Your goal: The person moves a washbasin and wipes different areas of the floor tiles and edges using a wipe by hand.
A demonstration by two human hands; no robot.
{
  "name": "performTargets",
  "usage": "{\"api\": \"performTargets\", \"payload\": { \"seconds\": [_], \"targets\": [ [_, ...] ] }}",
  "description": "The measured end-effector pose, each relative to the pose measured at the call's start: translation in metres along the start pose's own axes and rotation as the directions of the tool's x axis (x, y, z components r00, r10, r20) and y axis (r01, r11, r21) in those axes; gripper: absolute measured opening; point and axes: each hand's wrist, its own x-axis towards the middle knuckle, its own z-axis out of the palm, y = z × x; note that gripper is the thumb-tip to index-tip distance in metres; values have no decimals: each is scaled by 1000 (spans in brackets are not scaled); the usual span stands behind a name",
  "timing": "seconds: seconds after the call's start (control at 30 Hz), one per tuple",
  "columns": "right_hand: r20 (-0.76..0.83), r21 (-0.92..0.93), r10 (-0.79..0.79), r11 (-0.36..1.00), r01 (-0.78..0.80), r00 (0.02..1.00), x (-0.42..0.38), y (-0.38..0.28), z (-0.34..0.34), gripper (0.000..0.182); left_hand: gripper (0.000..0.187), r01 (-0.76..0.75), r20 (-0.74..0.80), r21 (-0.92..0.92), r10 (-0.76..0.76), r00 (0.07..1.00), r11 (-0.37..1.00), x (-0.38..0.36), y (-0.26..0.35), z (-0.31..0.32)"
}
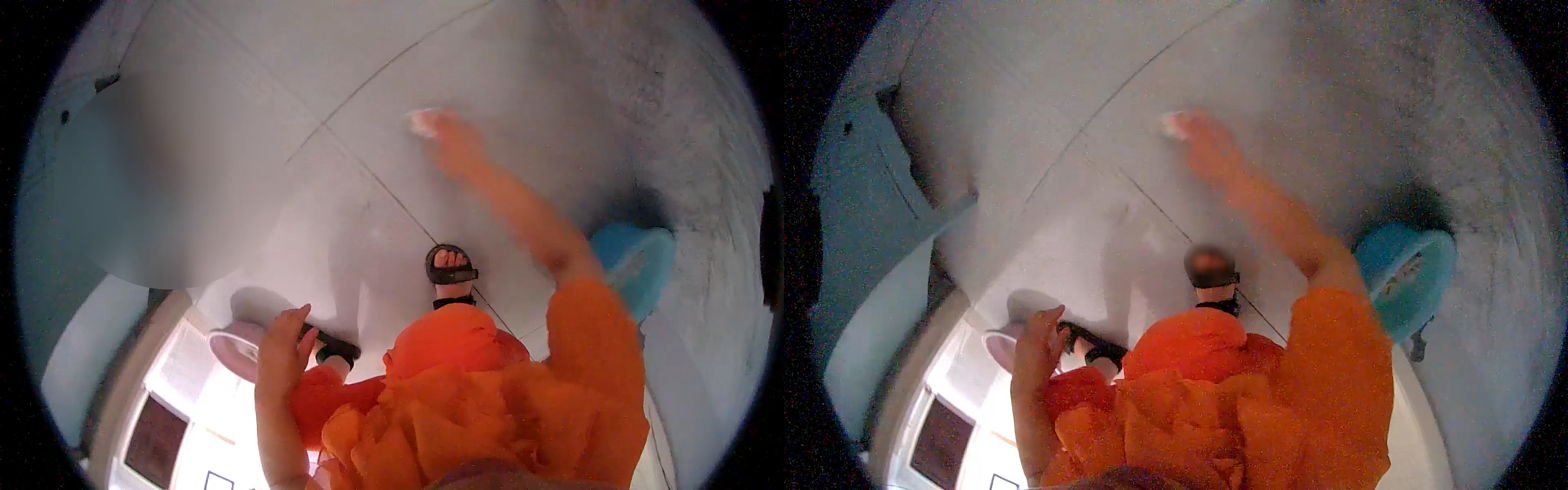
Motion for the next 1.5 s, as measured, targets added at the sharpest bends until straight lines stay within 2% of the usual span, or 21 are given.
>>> {"api": "performTargets", "payload": {
  "seconds": [0.1, 0.2, 0.27, 0.37, 0.4, 0.43, 0.5, 0.6, 0.63, 0.7, 0.8, 0.83, 1.0, 1.07, 1.13, 1.2, 1.27, 1.3, 1.37, 1.4, 1.5],
  "targets": [
    [-160, -148, 177, 968, -201, 971, 19, 81, -31, 38, 37, 54, -101, 66, -47, 994, 996, -14, 5, -2],
    [-281, -402, 576, 656, -639, 768, 57, 155, -62, 38, 37, 27, -120, -84, -38, 992, 996, -25, 2, -5],
    [-295, -488, 490, 661, -570, 820, 58, 138, -28, 40, 36, 15, -129, -31, -19, 992, 999, -30, 4, -7],
    [-278, -517, -98, 854, -63, 955, 10, 23, 73, 49, 35, 45, -102, -24, -47, 994, 999, -37, 12, -2],
    [79, -244, 172, 958, -148, 982, -6, -41, 83, 51, 35, 54, -99, -25, -57, 993, 998, -41, 13, -2],
    [-69, -263, 13, 964, -30, 998, -34, -74, 120, 48, 35, 51, -116, -54, -57, 992, 997, -43, 12, 7],
    [195, -45, -171, 982, 183, 966, -55, -122, 129, 47, 35, 69, -137, -92, -81, 987, 993, -45, 10, 1],
    [134, -21, -236, 970, 241, 963, -60, -109, 106, 46, 35, 123, -202, -53, -131, 971, 991, -78, -2, -8],
    [190, 153, -7, 988, -23, 982, -61, -63, 104, 46, 35, 179, -221, -42, -184, 958, 983, -92, -7, -7],
    [240, 91, 220, 965, -247, 946, -67, -32, 99, 44, 36, 297, -263, -14, -290, 920, 955, -119, -20, -4],
    [190, -244, 226, 954, -177, 956, -90, -66, 96, 48, 36, 258, -302, -183, -304, 903, 949, -123, -41, 14],
    [269, -167, 241, 965, -201, 932, -100, -98, 117, 56, 37, 185, -226, -218, -234, 946, 958, -126, -50, 10],
    [297, 144, -247, 966, 213, 922, -82, -187, 160, 50, 36, -28, -315, -306, -74, 946, 952, -131, -79, -3],
    [230, 116, -307, 951, 287, 923, -53, -180, 132, 48, 35, -50, -329, -302, -55, 943, 952, -146, -102, -2],
    [14, -16, -303, 953, 303, 953, -21, -145, 120, 45, 31, -25, -345, -339, -99, 933, 940, -155, -134, 5],
    [-30, -182, -45, 982, 39, 999, -6, -113, 102, 44, 32, -58, -347, -337, -67, 936, 940, -161, -166, 6],
    [119, -328, 40, 945, 1, 992, -3, -90, 113, 45, 35, -193, -287, -345, 93, 954, 919, -165, -190, 1],
    [134, -9, 178, 984, -179, 975, -7, -69, 151, 48, 37, -254, -265, -351, 165, 950, 901, -164, -200, -2],
    [222, -82, 48, 996, -31, 974, -9, -95, 188, 50, 38, -367, -257, -418, 280, 925, 831, -157, -208, -7],
    [323, -426, -172, 852, 305, 931, -28, -164, 187, 50, 38, -421, -245, -450, 345, 906, 787, -156, -207, -11],
    [672, -196, 257, 966, -168, 695, -47, -323, 191, 47, 40, -529, -244, -439, 470, 848, 726, -154, -219, -22]
  ]
}}
